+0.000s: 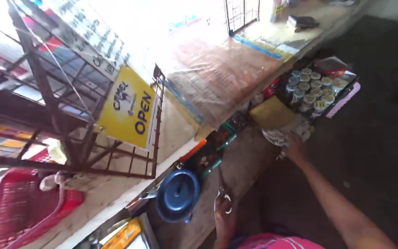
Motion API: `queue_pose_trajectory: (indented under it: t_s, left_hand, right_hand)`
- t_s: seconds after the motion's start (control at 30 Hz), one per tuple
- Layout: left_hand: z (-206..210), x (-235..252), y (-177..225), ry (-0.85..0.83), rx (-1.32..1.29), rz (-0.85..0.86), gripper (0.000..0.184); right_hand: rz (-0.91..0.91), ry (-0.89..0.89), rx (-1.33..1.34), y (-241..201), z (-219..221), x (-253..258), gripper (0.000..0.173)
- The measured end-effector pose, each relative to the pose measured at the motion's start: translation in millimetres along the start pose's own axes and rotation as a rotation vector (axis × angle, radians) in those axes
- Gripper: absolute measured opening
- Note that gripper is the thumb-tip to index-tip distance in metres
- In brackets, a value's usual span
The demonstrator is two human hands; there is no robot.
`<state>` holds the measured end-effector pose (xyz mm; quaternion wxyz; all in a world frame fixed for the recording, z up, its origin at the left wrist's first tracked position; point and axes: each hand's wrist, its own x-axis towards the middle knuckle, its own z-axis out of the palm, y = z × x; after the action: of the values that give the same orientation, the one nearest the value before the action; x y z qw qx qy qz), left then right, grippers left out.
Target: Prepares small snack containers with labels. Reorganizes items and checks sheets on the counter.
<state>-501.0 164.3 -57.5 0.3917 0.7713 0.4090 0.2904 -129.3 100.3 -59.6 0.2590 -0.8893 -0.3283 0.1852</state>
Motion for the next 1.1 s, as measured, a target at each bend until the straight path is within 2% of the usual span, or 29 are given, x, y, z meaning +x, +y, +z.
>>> queue_pose_trajectory:
  t_s: [0.07,0.17,0.23,0.3,0.33,0.4,0.47,0.53,0.6,0.67,0.73,0.8,0.93,1.03,1.1]
  left_hand:
    - [16.1,13.3,13.1,-0.044,-0.028,0.012,0.021]
    - [37.4,43.8,29.6,-0.145,-0.086,0.023,0.024]
    - [55.8,73.9,36.2,-0.257,-0.094,0.036,0.027]
    - [82.3,114.9,44.6,-0.383,-0.070,0.078,0.030]
    - [98.0,137.9,54.0,-0.458,-0.049,0.081,0.031]
    - [132.9,188.3,72.1,-0.618,0.010,0.084,0.035]
    - [172.4,239.8,85.7,-0.718,0.099,0.064,0.039]
    - [206.3,287.9,106.1,-0.810,0.237,-0.078,0.049]
    - [247.3,332.2,107.2,-0.711,0.368,-0.213,0.048]
    - [290.2,369.8,85.7,-0.626,0.568,-0.207,0.063]
    - [322.1,388.7,62.9,-0.518,0.672,-0.226,0.065]
    - [338.5,400.6,53.7,-0.480,0.715,-0.277,0.063]
    - [340.9,408.4,58.6,-0.462,0.708,-0.288,0.037]
    - [320.8,403.1,92.5,-0.556,0.685,-0.204,0.041]
    - [296.0,375.6,135.2,-0.555,0.617,-0.071,0.037]
  right_hand:
    - [-0.044,-0.143,-0.050,4.7,-1.0,20.5,0.076]
    - [-0.084,-0.353,-0.200,12.7,7.9,51.8,0.091]
    - [-0.137,-0.405,-0.248,21.3,18.8,63.5,0.075]
    - [-0.129,-0.361,-0.220,28.7,24.9,69.5,0.051]
    - [-0.087,-0.333,-0.169,28.9,16.9,70.1,0.046]
    - [-0.033,-0.223,-0.022,36.5,-11.7,63.2,0.041]
    - [-0.094,-0.024,0.152,57.8,-50.1,50.0,0.038]
    - [-0.121,0.141,0.280,82.1,-97.2,31.6,0.038]
    - [-0.116,0.285,0.381,111.3,-142.4,14.3,0.040]
    - [-0.084,0.389,0.586,135.6,-180.5,1.4,0.038]
    - [-0.067,0.396,0.784,163.8,-212.5,-2.9,0.038]
    - [-0.057,0.313,0.884,192.8,-236.2,6.7,0.041]
    - [0.015,0.147,0.944,240.0,-255.7,37.9,0.045]
    - [0.035,0.015,0.938,258.0,-251.5,65.4,0.038]
    - [0.000,-0.120,0.889,264.5,-249.8,78.2,0.032]
